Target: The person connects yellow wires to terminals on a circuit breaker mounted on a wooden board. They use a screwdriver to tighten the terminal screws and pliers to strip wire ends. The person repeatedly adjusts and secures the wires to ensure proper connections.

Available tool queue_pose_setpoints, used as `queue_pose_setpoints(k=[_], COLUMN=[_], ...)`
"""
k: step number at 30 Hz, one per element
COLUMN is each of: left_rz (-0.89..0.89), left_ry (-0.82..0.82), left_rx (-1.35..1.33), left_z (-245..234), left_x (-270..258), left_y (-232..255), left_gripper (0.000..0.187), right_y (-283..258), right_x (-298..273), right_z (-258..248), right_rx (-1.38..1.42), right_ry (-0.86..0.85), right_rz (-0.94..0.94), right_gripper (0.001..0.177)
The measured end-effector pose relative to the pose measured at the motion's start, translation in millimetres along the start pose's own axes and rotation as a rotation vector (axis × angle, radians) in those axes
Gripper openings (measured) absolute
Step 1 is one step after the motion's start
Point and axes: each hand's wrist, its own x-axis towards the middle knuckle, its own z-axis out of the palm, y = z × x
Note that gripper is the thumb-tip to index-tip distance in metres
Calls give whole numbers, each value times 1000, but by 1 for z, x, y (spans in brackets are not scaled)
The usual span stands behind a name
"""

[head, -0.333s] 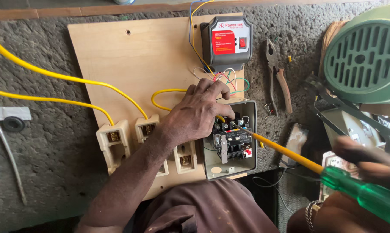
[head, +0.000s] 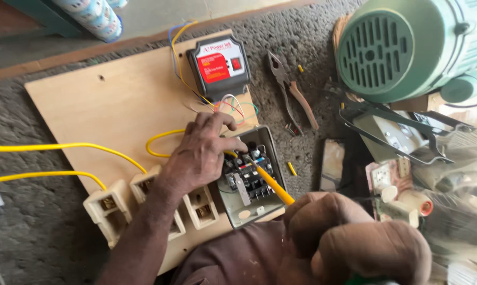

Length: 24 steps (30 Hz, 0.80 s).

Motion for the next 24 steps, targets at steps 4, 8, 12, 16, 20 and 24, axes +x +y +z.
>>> queue_pose_setpoints(k=[4, 8, 12, 16, 20, 24], left_rz=[11, -1, -48, -50, 9, 351], left_ry=[30, 52, 12, 21, 36, 215], left_rx=[-9, -52, -55, -39, 30, -480], left_z=[1, 1, 0, 0, -4, -12], left_x=[-3, -5, -9, -10, -9, 2], left_y=[-2, -8, -11, -8, -6, 13], left_gripper=[41, 39, 35, 29, 26, 31], right_y=[6, 24, 34, 39, 45, 48], right_x=[0, 26, 44, 61, 71, 72], right_z=[19, 20, 27, 26, 19, 8], right_rx=[-367, -221, -130, -67, -21, 45], right_ry=[269, 118, -5, -114, -179, -225], right_rz=[32, -148, -242, -306, -330, -350], right_gripper=[31, 30, 29, 29, 29, 29])
